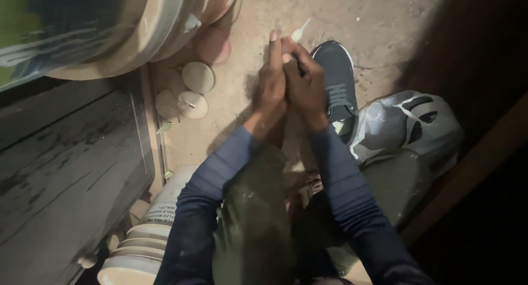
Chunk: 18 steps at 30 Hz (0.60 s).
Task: The recorder applies glue from a small tube to the edge of a shoe and then to their own toes while sitting on the floor.
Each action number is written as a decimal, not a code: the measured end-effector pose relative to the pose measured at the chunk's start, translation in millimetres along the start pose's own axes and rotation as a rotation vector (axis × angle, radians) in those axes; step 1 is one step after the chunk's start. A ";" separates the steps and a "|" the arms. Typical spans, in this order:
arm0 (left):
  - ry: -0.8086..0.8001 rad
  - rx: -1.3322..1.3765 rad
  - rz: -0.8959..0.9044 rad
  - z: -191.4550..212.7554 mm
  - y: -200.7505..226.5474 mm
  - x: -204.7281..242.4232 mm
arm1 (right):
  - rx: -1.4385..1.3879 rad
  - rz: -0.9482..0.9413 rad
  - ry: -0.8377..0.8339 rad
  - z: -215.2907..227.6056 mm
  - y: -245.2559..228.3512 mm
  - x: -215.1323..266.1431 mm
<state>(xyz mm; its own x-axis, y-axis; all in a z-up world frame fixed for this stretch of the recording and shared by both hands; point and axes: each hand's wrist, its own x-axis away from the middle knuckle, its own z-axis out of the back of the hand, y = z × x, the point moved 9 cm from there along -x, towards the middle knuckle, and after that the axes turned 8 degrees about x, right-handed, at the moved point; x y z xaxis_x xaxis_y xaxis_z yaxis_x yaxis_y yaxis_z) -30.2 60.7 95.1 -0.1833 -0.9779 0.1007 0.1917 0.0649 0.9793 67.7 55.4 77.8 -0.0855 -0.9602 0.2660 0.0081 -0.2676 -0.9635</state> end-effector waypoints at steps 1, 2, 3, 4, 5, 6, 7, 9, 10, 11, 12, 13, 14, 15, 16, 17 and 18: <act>-0.010 0.012 0.016 -0.4 -1.6 0.2 | 0.038 0.031 0.042 1.1 -5.5 0.9; -0.006 0.012 0.012 -0.5 4.0 -2.2 | 0.038 0.036 0.040 0.1 -7.3 -0.6; 0.000 0.036 0.089 0.2 2.3 -1.5 | 0.067 0.029 0.064 0.5 -7.9 0.5; 0.005 0.062 0.166 0.8 1.1 -0.1 | 0.095 0.023 0.089 0.9 -8.9 2.1; 0.013 0.063 0.160 2.3 -8.7 6.3 | 0.097 0.031 0.084 2.6 -10.1 2.3; 0.009 -0.078 0.042 3.1 -7.6 11.5 | 0.098 -0.011 0.064 3.6 -7.6 2.4; -0.003 -0.217 -0.086 2.0 -6.9 13.1 | 0.099 -0.045 0.053 5.5 -5.8 -1.3; 0.084 0.058 0.117 4.4 -14.2 -0.4 | 0.062 -0.041 0.015 4.2 -15.9 -3.6; 0.164 0.334 0.336 2.6 -30.1 1.6 | 0.024 -0.052 -0.026 1.8 -18.2 -1.1; 0.160 0.336 0.333 4.7 -29.3 4.5 | 0.026 -0.050 -0.022 3.4 -19.0 -0.7; 0.096 0.134 0.145 6.2 -11.1 2.8 | 0.013 -0.050 -0.031 3.5 -19.6 -0.3; 0.034 -0.069 -0.044 4.6 6.8 3.8 | -0.001 -0.048 -0.046 2.6 -20.5 -1.4; 0.038 -0.068 -0.048 1.6 13.0 -7.7 | 0.001 -0.043 -0.049 4.1 -17.4 -3.0; 0.150 0.167 0.281 6.9 -11.3 -12.0 | 0.027 -0.052 -0.045 5.3 -12.5 -2.0; 0.248 0.408 0.611 2.6 -33.6 -6.6 | 0.052 -0.062 -0.042 6.7 -7.5 -0.9; 0.251 0.409 0.610 0.2 -40.8 -4.5 | 0.053 -0.061 -0.045 7.4 -6.3 0.5; 0.276 0.520 0.622 -4.4 -49.0 -1.9 | 0.069 -0.033 -0.043 9.2 -7.9 1.6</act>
<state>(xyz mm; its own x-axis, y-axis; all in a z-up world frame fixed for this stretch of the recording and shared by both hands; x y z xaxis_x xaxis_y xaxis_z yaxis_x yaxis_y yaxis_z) -35.0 58.4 46.1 0.0624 -0.7435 0.6658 -0.2998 0.6223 0.7231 76.7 55.3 86.0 -0.0441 -0.9530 0.2997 0.0745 -0.3023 -0.9503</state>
